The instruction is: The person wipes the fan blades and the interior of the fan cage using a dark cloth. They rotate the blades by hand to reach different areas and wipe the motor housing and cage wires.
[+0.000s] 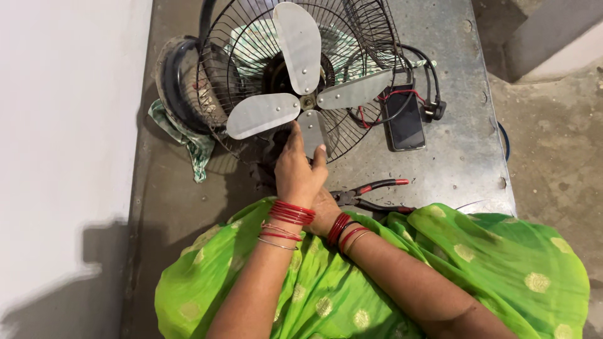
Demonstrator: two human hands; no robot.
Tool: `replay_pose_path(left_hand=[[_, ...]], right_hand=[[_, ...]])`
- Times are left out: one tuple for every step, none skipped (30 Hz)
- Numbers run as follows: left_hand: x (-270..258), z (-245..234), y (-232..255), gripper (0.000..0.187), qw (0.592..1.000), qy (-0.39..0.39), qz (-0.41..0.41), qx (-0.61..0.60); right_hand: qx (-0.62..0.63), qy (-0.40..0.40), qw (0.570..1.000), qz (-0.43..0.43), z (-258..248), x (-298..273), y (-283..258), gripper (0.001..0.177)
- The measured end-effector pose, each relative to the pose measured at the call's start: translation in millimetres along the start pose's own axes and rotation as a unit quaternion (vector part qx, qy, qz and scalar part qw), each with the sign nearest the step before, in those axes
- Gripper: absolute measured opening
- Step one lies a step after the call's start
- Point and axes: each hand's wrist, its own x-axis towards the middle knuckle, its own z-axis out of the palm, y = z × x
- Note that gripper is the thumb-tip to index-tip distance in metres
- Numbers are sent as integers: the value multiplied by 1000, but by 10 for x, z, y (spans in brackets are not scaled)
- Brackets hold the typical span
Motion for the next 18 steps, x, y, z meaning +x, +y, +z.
replay_pose_path(left_hand=[[-3, 18, 1, 72, 1000, -4, -4, -10], [-14, 27, -3, 73, 1000, -7, -8, -19], [-27, 31, -8, 75, 999, -11, -13, -28], [-27, 40, -10, 77, 1000, -9, -11, -26], [-27, 50, -11, 79, 1000, -8, -9, -25], [-26, 70, -10, 81, 1000, -6, -7, -25], [-27, 95, -12, 82, 999, -5, -9, -35], [-28, 126, -19, 83, 999, -5, -11, -44], [-34, 163, -31, 85, 998, -5, -13, -53], [-41, 201, -53, 87, 996, -25, -41, -79], [-50, 246, -80, 88, 991, -45, -68, -105], [-54, 305, -110, 90, 985, -65, -95, -132], [-43, 375, -143, 91, 962, -67, -103, -243], [-29, 446, -181, 93, 927, -68, -111, -351], [-25, 518, -212, 95, 881, -68, -117, -454], [-30, 578, -240, 98, 863, -82, -133, -480], [-25, 632, -254, 100, 844, -96, -149, -505], [-14, 669, -253, 103, 824, -111, -164, -530]], right_hand=[[3, -3, 1000, -1, 22, 4, 3, 62], [5, -6, 1000, -4, 45, -1, -6, 62], [8, -7, 1000, -6, 68, -1, -22, 62], [7, -9, 1000, -5, 70, 5, -17, 62], [7, -10, 1000, -5, 72, 11, -17, 62], [5, -12, 1000, -6, 68, 13, -10, 62], [3, -13, 1000, -7, 63, 12, -6, 63], [3, -15, 1000, -8, 64, 14, -8, 63], [-1, -17, 1000, -7, 63, 8, -12, 63], [-2, -19, 1000, -8, 67, 18, -20, 63], [-3, -21, 1000, -7, 67, 17, -30, 63], [-6, -22, 1000, -7, 61, 24, -29, 63], [-7, -23, 1000, -6, 58, 33, -32, 63], [-10, -23, 1000, -6, 51, 34, -33, 63], [-11, -26, 1000, -6, 46, 34, -36, 63], [-11, -26, 1000, -7, 44, 35, -43, 63], [-13, -27, 1000, -8, 37, 36, -49, 63], [-11, -27, 1000, -7, 24, 44, -53, 64]])
